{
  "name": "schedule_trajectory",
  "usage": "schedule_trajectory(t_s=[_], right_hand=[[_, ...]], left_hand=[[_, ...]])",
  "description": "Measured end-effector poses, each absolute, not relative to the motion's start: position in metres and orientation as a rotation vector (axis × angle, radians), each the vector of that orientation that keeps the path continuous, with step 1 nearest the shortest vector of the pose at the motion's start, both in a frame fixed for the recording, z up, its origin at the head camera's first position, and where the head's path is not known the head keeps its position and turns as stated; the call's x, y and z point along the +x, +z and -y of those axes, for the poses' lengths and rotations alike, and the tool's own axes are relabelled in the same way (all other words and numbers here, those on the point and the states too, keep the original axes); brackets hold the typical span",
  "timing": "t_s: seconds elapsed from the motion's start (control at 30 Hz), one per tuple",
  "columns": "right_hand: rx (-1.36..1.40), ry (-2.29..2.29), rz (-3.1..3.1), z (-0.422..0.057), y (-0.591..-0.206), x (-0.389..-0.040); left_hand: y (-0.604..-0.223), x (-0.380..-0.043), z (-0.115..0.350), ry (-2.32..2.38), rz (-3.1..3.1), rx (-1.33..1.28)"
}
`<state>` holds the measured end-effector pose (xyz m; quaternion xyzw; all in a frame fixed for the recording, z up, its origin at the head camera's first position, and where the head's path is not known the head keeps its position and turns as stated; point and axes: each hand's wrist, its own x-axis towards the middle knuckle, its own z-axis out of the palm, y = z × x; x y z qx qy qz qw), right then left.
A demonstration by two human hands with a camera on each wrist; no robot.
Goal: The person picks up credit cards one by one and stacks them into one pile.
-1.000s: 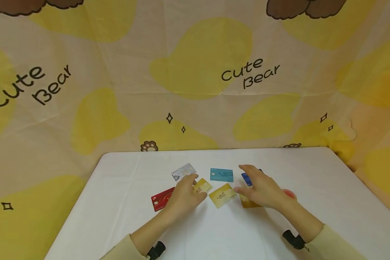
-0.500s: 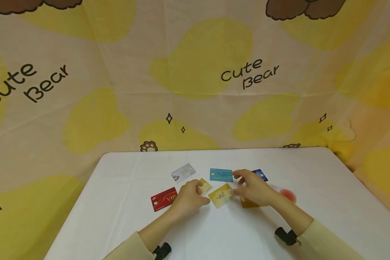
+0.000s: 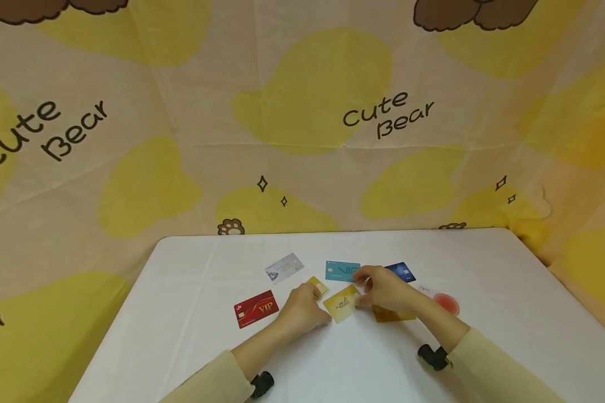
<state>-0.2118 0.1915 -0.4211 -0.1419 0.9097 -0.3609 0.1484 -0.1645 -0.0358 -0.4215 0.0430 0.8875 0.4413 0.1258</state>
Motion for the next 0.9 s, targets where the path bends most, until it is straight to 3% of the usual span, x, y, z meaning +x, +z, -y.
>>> schedule_trajectory(t_s=[0.9], right_hand=[[-0.452,-0.893,-2.554,-0.183,-0.421,-0.224]], left_hand=[[-0.426,-0.170,0.026,1.138,-2.674,0.060]])
